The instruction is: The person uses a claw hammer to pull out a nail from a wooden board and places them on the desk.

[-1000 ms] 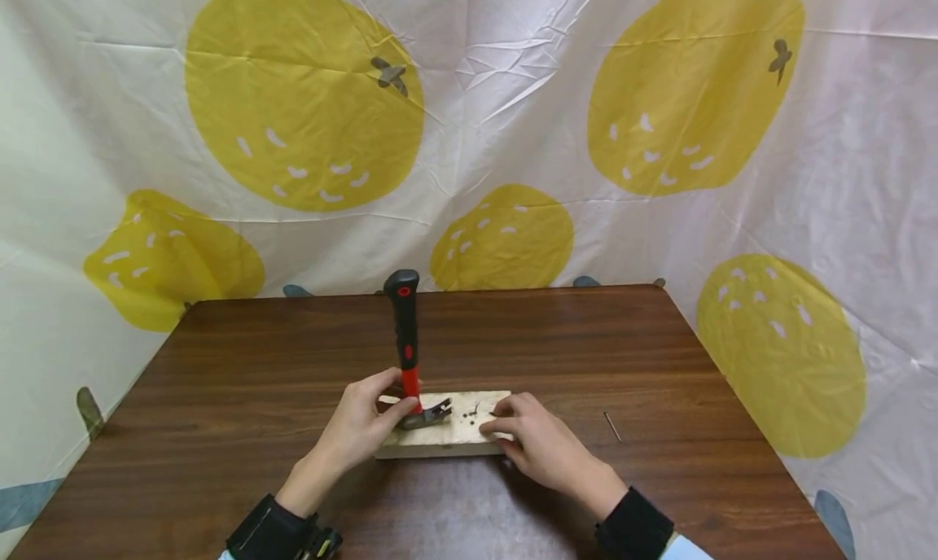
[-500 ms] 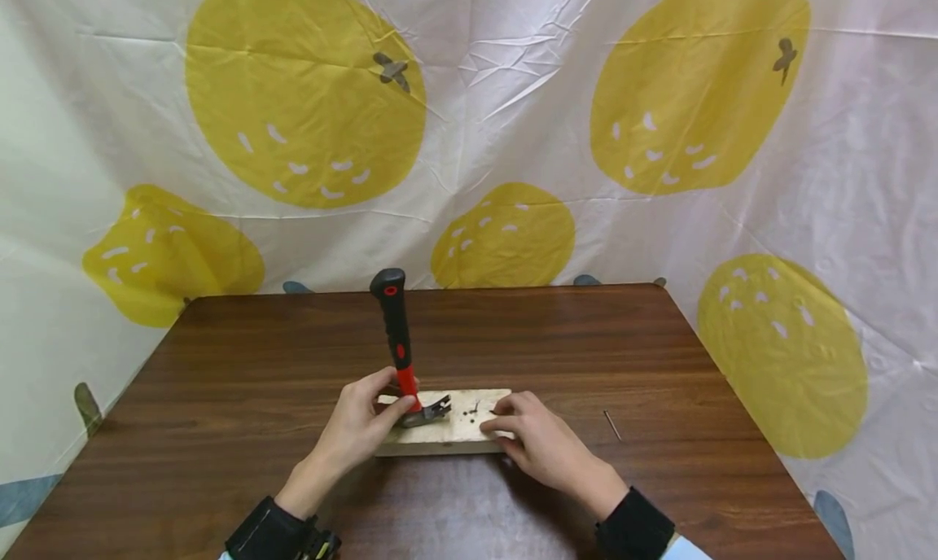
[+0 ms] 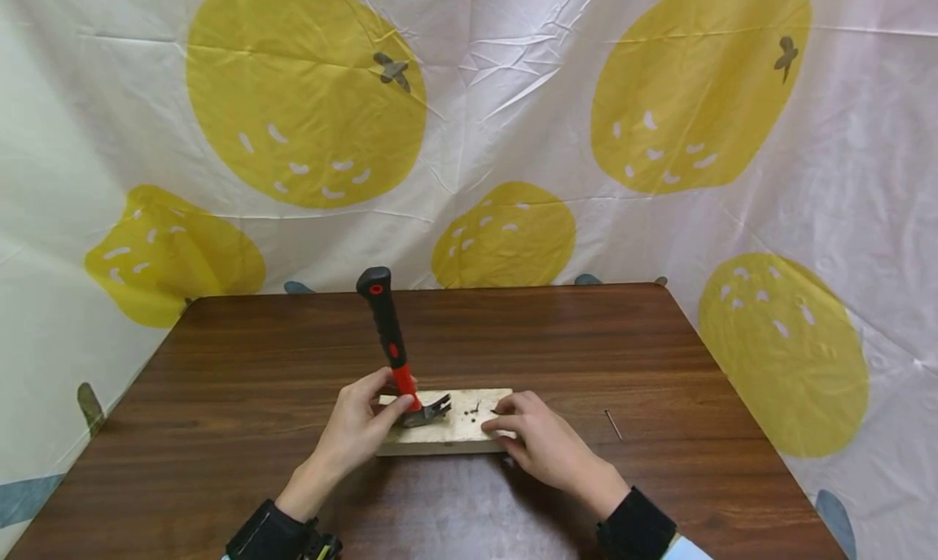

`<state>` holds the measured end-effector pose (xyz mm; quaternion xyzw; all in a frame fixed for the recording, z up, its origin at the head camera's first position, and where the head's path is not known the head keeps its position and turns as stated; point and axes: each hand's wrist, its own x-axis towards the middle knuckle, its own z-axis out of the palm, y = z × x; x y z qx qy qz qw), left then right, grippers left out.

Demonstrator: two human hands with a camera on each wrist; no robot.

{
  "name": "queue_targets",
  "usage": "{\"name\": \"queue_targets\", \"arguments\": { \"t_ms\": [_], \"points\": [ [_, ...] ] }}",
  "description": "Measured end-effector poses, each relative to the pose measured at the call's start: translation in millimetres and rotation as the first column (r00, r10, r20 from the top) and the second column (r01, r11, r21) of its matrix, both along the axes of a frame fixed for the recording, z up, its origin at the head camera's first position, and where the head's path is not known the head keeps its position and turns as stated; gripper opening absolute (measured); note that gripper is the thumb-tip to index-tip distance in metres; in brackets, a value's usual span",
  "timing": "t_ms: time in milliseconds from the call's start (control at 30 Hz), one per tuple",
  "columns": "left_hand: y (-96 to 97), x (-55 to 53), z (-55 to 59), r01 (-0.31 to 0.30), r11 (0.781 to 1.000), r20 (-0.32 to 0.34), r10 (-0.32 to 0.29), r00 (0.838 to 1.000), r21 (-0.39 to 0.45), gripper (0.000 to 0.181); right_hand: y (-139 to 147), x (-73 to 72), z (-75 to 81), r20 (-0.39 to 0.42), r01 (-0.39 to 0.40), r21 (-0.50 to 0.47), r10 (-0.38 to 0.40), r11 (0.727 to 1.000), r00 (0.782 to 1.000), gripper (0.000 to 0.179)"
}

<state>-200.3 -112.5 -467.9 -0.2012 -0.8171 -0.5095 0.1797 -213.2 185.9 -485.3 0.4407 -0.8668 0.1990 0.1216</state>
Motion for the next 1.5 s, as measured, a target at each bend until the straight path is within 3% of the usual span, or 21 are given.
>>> {"name": "queue_targets", "arguments": {
  "t_ms": [500, 667, 700, 1133, 1500],
  "points": [
    [-3.5, 5.3, 1.6, 0.005, 0.989, 0.070, -0.015, 0.997, 0.150, 0.022, 0.4, -0.1, 7.8, 0.093, 0.030, 0.018, -0.031, 0.999, 0.995, 0.020],
    [-6.4, 5.9, -0.1, 0.008, 0.982, 0.078, -0.023, 0.997, 0.186, 0.019, 0.2, -0.3, 7.5, 0.071, 0.025, -0.004, -0.025, 1.000, 0.997, 0.018],
    [-8.3, 3.4, -4.6, 0.014, 0.981, 0.075, -0.029, 0.997, 0.193, 0.019, 0.2, -0.4, 7.7, 0.067, 0.025, -0.009, -0.024, 1.000, 0.997, 0.018],
    [-12.7, 5.0, -6.8, -0.010, 0.956, 0.098, -0.020, 0.995, 0.294, 0.023, -2.2, -1.5, 9.1, -0.009, 0.031, -0.069, -0.032, 0.997, 0.999, 0.019],
    [-13.6, 5.8, 0.3, -0.001, 0.944, 0.099, -0.034, 0.994, 0.329, 0.023, -3.9, -0.5, 10.4, -0.029, 0.037, -0.124, -0.041, 0.992, 0.999, 0.032]
  ]
}}
